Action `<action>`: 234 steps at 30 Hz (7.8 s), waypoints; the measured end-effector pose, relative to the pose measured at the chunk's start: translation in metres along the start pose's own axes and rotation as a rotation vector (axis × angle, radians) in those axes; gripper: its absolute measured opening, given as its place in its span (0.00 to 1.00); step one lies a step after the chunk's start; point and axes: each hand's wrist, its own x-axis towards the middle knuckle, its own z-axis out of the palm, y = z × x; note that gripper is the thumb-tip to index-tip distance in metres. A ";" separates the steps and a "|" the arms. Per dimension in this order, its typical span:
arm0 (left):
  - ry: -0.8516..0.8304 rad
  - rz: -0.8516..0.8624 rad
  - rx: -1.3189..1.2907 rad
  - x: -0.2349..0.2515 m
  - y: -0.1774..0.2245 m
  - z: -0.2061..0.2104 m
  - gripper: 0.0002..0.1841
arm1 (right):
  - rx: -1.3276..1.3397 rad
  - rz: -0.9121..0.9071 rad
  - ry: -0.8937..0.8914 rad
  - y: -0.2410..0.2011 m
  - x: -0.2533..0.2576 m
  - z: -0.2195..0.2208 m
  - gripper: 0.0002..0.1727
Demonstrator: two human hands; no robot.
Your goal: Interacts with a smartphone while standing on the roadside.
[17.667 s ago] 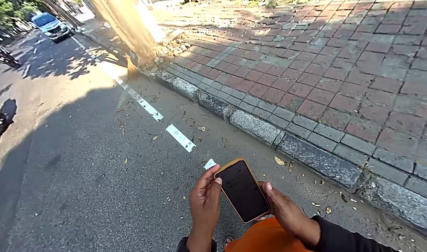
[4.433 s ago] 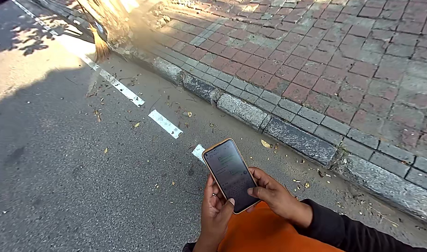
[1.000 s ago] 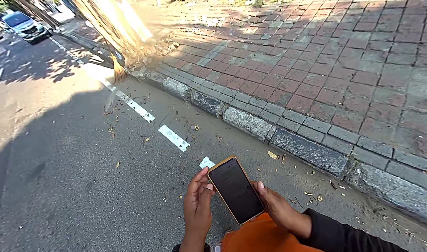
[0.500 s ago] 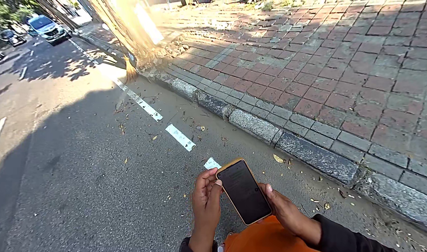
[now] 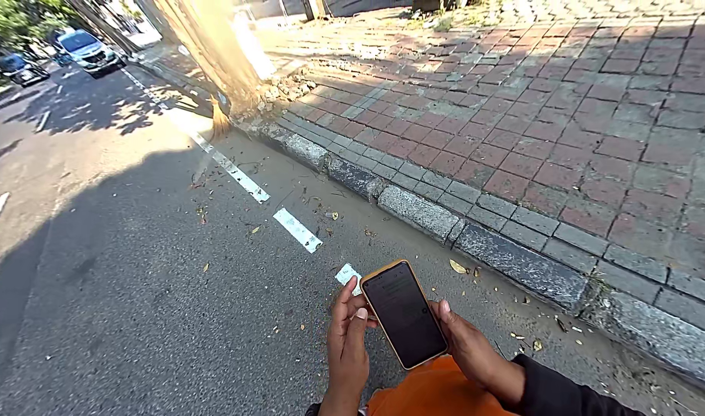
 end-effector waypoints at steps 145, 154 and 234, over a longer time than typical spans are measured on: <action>-0.070 0.118 0.209 0.012 -0.003 0.003 0.29 | 0.016 -0.028 -0.018 0.004 0.000 0.003 0.44; -0.155 0.146 0.248 0.012 -0.010 0.007 0.33 | 0.005 -0.027 0.017 0.001 -0.004 -0.001 0.40; 0.029 0.024 0.101 -0.021 -0.030 0.010 0.23 | 0.031 0.025 0.052 0.000 0.005 0.011 0.36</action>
